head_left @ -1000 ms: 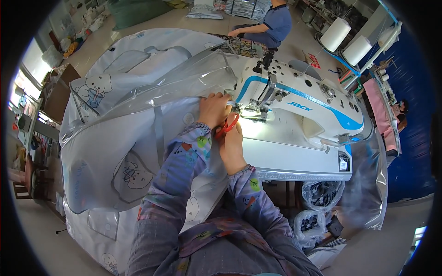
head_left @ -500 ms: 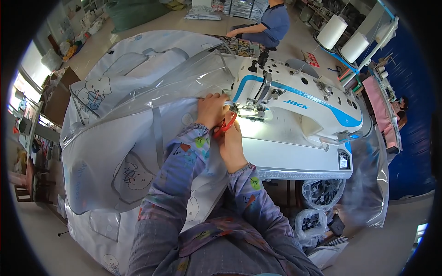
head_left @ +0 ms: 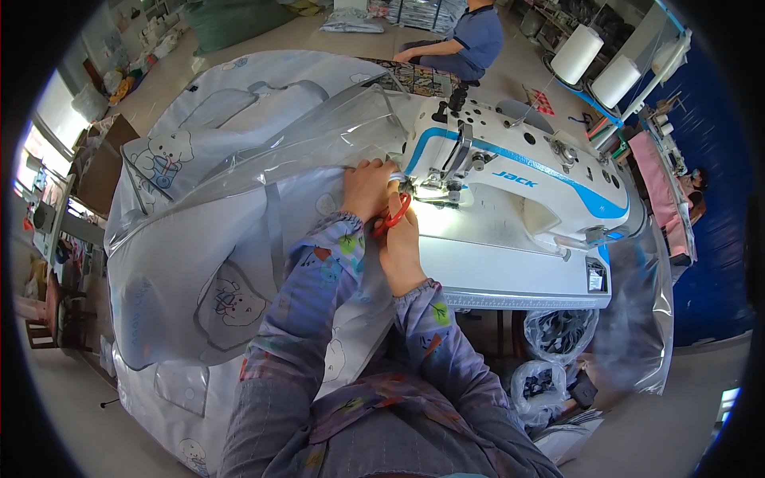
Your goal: Sewing transparent plastic covers onto printed fabric items using an industrial sewing machine.
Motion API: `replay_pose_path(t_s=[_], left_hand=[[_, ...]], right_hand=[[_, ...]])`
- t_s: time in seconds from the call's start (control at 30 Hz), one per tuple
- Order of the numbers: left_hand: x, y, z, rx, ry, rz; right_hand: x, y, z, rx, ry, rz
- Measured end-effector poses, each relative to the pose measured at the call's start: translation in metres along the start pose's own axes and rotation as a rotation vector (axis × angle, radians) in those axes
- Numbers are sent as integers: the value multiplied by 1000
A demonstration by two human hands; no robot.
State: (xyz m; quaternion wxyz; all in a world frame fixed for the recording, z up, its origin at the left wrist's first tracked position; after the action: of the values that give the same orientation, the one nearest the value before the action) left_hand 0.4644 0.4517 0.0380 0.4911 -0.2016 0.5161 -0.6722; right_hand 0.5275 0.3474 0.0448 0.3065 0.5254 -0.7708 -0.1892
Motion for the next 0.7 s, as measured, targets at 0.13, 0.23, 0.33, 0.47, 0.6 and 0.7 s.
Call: replay_pose_path(t_s=[0.13,0.23,0.33,0.47,0.6,0.7], left_hand=[[1,2,-1,2,-10,36],[2,2,-3,23,-4,9],[8,-7,-1,84,33,8],[48,-42,6,354,178,241],[180,-111,-7,-32,-66,644],[299,-177,-50,-597,-340,1041]], right_hand=[[28,-10,-11,95,-3,-144],[79,-42,-32,250,76,-307],[111,-92,-72,712,40,-281],[102,-145,-141,1629,-428,-104],[89,-159,-189,1980,-623,36],[99,-149,-187,1911,-785,-84]])
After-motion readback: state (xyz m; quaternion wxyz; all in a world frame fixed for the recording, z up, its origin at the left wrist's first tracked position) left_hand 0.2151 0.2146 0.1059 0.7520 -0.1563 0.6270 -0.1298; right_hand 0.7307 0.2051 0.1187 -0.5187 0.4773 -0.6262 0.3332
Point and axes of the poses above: each hand's wrist, its own x-axis away from the middle knuckle, its own y-axis out of the palm, z = x × y, the point moved 1 cm from there along -x, towards the middle knuckle, and after that the axes turned 6 degrees about -z, right-handed, at the moved point
